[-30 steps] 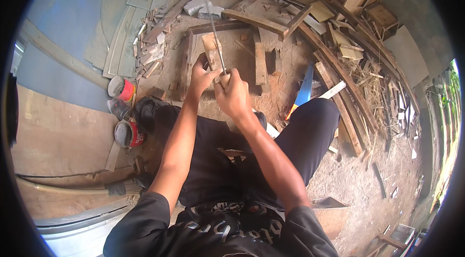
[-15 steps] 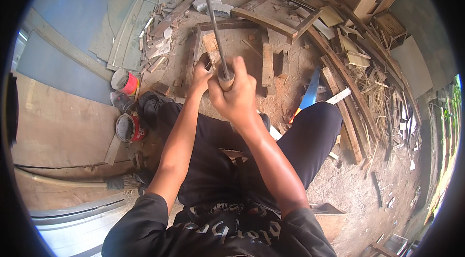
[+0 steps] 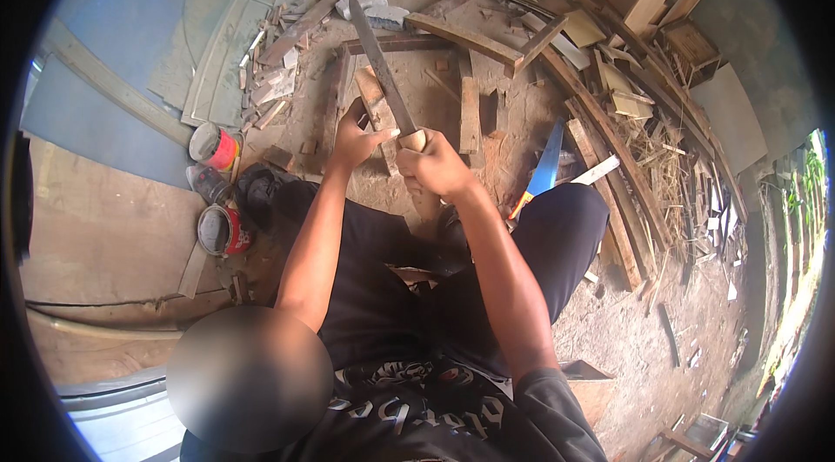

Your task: The person uses a hand saw to cut a small wooden block while sitting on the floor. They then use a chisel to carve and shape the cut piece of wood.

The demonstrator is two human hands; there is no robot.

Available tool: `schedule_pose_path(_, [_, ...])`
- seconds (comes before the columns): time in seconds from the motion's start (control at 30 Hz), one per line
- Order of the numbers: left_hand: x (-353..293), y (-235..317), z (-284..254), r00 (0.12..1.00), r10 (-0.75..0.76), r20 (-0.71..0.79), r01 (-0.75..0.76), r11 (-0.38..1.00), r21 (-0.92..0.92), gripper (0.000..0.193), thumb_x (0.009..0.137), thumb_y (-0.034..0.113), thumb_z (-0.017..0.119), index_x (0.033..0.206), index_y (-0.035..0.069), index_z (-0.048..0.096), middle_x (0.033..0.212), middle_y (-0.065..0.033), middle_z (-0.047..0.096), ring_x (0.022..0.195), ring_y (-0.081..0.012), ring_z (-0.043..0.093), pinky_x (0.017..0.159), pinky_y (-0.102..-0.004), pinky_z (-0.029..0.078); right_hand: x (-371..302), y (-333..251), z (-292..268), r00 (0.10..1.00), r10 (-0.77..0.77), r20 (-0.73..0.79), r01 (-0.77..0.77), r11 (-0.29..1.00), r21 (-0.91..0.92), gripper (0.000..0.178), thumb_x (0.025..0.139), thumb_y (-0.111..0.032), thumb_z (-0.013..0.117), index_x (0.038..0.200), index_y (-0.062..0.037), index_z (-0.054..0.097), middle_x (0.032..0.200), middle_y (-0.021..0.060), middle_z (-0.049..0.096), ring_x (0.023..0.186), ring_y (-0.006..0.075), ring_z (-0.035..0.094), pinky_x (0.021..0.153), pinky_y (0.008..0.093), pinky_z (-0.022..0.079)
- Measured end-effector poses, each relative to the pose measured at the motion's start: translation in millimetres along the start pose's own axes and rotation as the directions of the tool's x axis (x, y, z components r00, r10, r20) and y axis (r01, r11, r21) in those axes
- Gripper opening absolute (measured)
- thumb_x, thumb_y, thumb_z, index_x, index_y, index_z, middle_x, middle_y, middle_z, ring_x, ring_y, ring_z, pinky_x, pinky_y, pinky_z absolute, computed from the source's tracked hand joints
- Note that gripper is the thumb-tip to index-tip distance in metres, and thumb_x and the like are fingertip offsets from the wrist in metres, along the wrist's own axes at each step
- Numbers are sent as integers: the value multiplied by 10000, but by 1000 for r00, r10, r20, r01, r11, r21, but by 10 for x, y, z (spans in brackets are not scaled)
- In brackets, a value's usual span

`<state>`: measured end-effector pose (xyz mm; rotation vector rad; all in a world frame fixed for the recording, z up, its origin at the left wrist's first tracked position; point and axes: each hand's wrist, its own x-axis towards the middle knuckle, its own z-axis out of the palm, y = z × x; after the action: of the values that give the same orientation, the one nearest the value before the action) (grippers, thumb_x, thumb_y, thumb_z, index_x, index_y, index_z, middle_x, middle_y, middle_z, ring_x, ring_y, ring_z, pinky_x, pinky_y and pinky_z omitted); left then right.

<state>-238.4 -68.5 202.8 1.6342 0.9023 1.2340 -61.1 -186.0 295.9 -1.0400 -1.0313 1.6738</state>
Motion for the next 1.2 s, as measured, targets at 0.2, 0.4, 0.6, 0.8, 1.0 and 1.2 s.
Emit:
schedule_pose_path(0.2, [39, 89, -55, 999, 20, 33, -21, 999, 46, 614, 697, 124, 883, 1239, 6, 620, 1140, -121, 707, 1042, -210, 669, 912, -342, 520, -137, -341, -101, 991, -110, -80, 66, 903, -424, 88, 847, -75, 623, 885, -6, 584, 674, 72, 576, 583, 183, 558, 560, 366, 476])
schedule_pose_path(0.4, [34, 56, -94, 997, -11, -78, 18, 996, 84, 591, 692, 109, 888, 1217, 10, 634, 1113, -121, 729, 1011, -218, 690, 896, -349, 527, -171, 69, 395, 771, -554, -314, 213, 689, -693, 181, 835, -78, 658, 986, -13, 583, 724, 98, 611, 671, 202, 624, 652, 370, 518])
schedule_pose_path(0.6, [-20, 102, -118, 995, -31, -96, 42, 993, 112, 596, 701, 108, 882, 1233, 5, 633, 1128, -130, 731, 1017, -219, 694, 903, -351, 529, -277, -319, 700, 702, -667, -250, 368, 639, -676, 237, 824, -51, 654, 1033, 23, 569, 791, 225, 664, 808, 366, 709, 713, 420, 543])
schedule_pose_path(0.8, [-45, -31, 16, 1000, 8, -24, -7, 999, 47, 634, 699, 115, 884, 1265, 2, 622, 1153, -135, 721, 1068, -224, 684, 928, -346, 523, -48, 24, 449, 829, -451, -330, 58, 657, -752, 248, 848, -84, 653, 986, 98, 556, 795, 314, 666, 854, 490, 679, 719, 467, 550])
schedule_pose_path(1.0, [-89, 16, -24, 1000, 12, 7, -13, 1000, 28, 645, 704, 111, 874, 1278, -21, 611, 1150, -136, 719, 1070, -230, 684, 931, -351, 524, -50, 136, 315, 890, -339, -304, 88, 783, -616, 232, 837, -118, 639, 948, 79, 591, 731, 243, 658, 729, 353, 704, 716, 432, 547])
schedule_pose_path(1.2, [-88, 95, 12, 1000, -7, -13, 8, 999, 47, 657, 704, 110, 873, 1294, -7, 610, 1180, -131, 707, 1089, -215, 669, 944, -347, 513, -68, -86, -78, 997, 58, 54, -55, 996, -66, 138, 899, -35, 573, 788, -84, 507, 626, -18, 474, 493, 88, 419, 443, 293, 358])
